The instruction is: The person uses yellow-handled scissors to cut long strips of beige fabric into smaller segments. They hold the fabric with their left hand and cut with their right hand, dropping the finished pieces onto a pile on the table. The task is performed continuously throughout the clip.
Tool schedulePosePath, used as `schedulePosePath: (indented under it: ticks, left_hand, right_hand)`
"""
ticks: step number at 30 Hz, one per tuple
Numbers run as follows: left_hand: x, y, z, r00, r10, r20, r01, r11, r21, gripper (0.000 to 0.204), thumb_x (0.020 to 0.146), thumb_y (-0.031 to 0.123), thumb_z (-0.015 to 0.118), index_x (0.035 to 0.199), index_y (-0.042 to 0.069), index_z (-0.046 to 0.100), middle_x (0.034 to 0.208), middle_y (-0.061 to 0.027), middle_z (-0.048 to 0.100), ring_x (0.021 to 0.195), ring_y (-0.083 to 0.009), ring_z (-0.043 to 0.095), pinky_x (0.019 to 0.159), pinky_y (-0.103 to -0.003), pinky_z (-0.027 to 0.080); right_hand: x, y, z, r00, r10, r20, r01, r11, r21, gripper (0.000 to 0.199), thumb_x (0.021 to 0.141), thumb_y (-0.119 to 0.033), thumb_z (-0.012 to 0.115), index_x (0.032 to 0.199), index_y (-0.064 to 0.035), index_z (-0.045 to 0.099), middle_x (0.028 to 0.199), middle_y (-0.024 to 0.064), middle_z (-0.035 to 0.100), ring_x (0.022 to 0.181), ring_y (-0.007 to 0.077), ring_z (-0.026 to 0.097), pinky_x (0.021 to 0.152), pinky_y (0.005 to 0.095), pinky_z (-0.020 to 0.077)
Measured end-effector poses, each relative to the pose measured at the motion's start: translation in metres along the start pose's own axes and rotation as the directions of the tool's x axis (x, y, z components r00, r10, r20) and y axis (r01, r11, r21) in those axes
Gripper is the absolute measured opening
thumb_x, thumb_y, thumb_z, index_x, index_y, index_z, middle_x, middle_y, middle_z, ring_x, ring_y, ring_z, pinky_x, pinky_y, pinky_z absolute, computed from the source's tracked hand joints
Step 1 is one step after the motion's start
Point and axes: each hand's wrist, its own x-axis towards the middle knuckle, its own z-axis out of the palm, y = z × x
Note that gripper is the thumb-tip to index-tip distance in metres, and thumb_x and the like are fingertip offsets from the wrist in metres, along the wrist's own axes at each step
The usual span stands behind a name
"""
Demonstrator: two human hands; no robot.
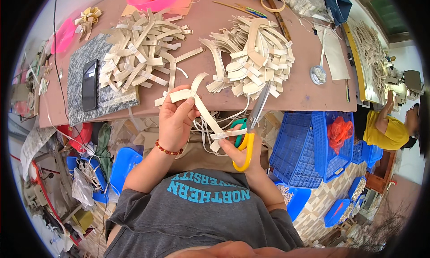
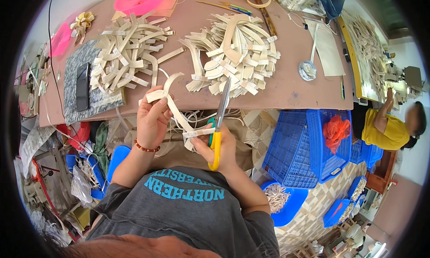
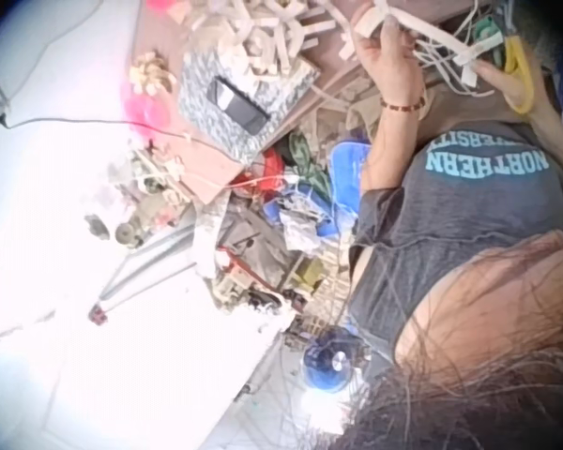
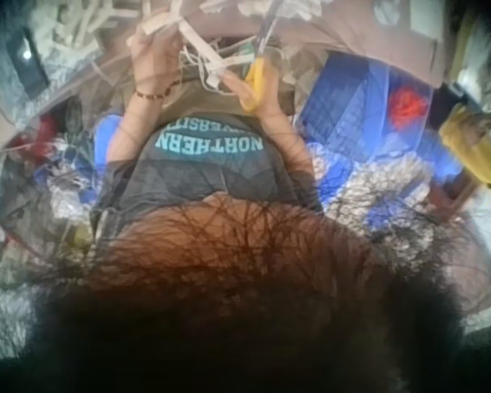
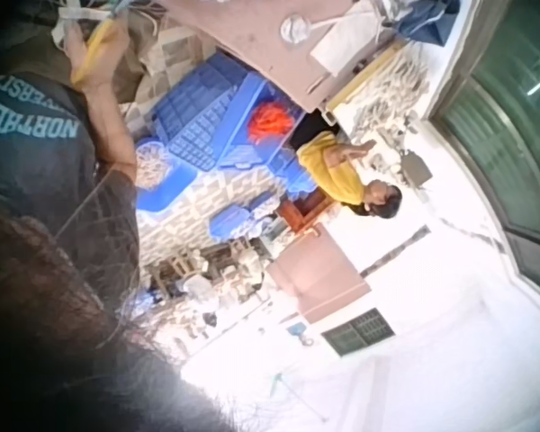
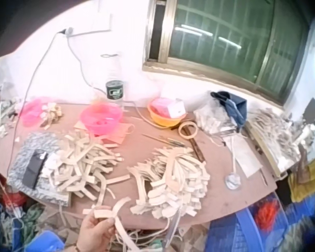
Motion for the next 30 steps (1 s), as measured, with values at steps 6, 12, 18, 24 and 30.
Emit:
schedulePosePath:
  ticks: [6,12,18,24,30]
  left_hand:
    - [-0.011,-0.003,-0.002,0.948,-0.220,0.230,0.191,0.971,0.141,0.029,0.081,0.000,0.060,0.110,0.004,0.053,0.094,-0.0067,0.062,0.084,-0.0123,0.060,0.074,-0.026,0.049]
    - [-0.013,-0.008,-0.011,0.895,-0.287,0.342,0.206,0.945,0.254,0.025,0.079,-0.001,0.065,0.102,0.002,0.056,0.092,-0.0056,0.064,0.083,-0.0116,0.061,0.073,-0.025,0.050]
    - [-0.011,-0.003,-0.005,0.957,-0.171,0.235,0.140,0.980,0.145,0.025,0.080,-0.001,0.064,0.103,0.001,0.055,0.090,-0.0070,0.064,0.080,-0.0122,0.061,0.070,-0.024,0.051]
    - [-0.012,-0.001,-0.003,0.943,-0.118,0.311,0.062,0.981,0.184,0.027,0.079,-0.005,0.064,0.102,0.001,0.054,0.092,-0.0079,0.063,0.086,-0.0134,0.062,0.075,-0.026,0.052]
    - [-0.010,0.003,-0.014,0.919,-0.077,0.387,0.002,0.982,0.191,0.026,0.080,-0.007,0.062,0.102,0.002,0.053,0.095,-0.0082,0.062,0.089,-0.0141,0.061,0.077,-0.026,0.051]
  right_hand:
    - [0.002,0.003,0.001,0.998,-0.055,-0.022,0.054,0.997,-0.058,0.028,0.072,-0.002,0.071,0.090,-0.0022,0.050,0.081,0.0045,0.059,0.069,0.0080,0.057,0.060,0.0210,0.0461]
    - [0.004,0.001,0.006,0.992,-0.106,-0.066,0.106,0.994,-0.004,0.027,0.073,-0.002,0.070,0.090,-0.0027,0.049,0.077,0.0025,0.059,0.064,0.0057,0.055,0.056,0.0197,0.0445]
    - [-0.001,0.010,-0.011,0.985,-0.167,0.034,0.165,0.985,0.043,0.028,0.075,-0.005,0.071,0.091,-0.0042,0.048,0.075,0.0022,0.055,0.067,0.0081,0.052,0.059,0.0212,0.0428]
    - [0.003,0.015,-0.015,0.984,-0.175,-0.035,0.178,0.979,0.095,0.028,0.078,-0.013,0.071,0.092,-0.0037,0.048,0.076,0.0015,0.052,0.067,0.0076,0.049,0.060,0.0213,0.0412]
    - [0.002,0.019,-0.038,0.996,-0.057,0.075,0.077,0.947,-0.311,0.024,0.072,-0.008,0.071,0.088,-0.0053,0.053,0.064,0.0009,0.050,0.058,0.0091,0.049,0.053,0.0244,0.0430]
